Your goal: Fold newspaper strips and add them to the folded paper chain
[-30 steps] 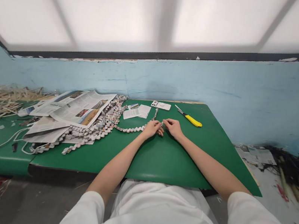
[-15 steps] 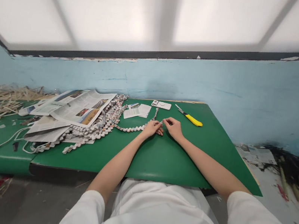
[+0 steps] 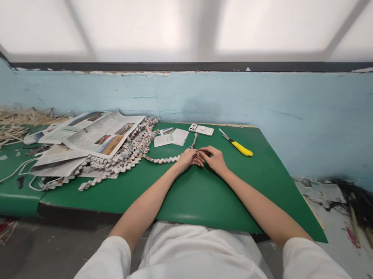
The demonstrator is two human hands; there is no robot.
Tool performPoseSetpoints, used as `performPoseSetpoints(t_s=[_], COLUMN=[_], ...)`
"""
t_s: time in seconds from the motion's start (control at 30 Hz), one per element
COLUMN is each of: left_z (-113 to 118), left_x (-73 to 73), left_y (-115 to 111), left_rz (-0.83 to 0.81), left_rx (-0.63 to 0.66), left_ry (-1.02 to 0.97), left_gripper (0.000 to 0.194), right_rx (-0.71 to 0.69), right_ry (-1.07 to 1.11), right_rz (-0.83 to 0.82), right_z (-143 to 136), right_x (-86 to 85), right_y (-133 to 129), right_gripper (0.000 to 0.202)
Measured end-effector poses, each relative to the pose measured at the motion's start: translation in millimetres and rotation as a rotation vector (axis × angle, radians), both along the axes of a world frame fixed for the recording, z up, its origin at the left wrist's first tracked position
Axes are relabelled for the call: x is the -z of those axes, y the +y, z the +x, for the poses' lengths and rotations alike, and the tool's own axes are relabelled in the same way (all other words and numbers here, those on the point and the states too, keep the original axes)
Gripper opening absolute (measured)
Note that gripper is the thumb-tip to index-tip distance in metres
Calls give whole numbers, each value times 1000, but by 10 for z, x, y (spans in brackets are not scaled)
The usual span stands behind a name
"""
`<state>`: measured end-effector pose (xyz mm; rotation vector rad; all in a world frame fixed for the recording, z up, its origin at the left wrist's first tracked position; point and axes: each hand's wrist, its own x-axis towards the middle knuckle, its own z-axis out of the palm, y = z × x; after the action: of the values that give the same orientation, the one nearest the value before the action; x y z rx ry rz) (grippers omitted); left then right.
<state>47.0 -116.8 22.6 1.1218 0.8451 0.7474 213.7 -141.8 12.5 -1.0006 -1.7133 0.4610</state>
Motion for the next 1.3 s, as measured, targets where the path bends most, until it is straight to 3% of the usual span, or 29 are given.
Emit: performPoseSetpoints(t_s=[0.1, 0.33, 0.6, 0.73, 0.93, 1.17, 1.3], left_z=[-2, -30, -12, -35, -87, -98, -141], left_x=[26, 90, 26, 10, -20, -58, -27], left_y=[26, 76, 1, -28, -49, -102, -58], left_rz=[21, 255, 235, 267, 374, 598, 764], left_rx=[-19, -72, -140, -178, -104, -115, -222], left_ry=[19, 177, 133, 160, 358, 447, 611], left_gripper=[24, 27, 21, 27, 27, 17, 22], right_rx=[-18, -75, -70, -197, -334, -332, -294], right_ry=[-13, -38, 13, -51, -118, -235, -313], right_rz=[-61, -107, -171, -255, -321, -234, -172], right_z=[1, 11, 25, 35, 75, 55, 31], right_x=[24, 66, 98, 76, 34, 63, 38], right_y=[20, 66, 99, 83, 85, 57, 12], right_gripper=[34, 34, 30, 32, 36, 36, 36])
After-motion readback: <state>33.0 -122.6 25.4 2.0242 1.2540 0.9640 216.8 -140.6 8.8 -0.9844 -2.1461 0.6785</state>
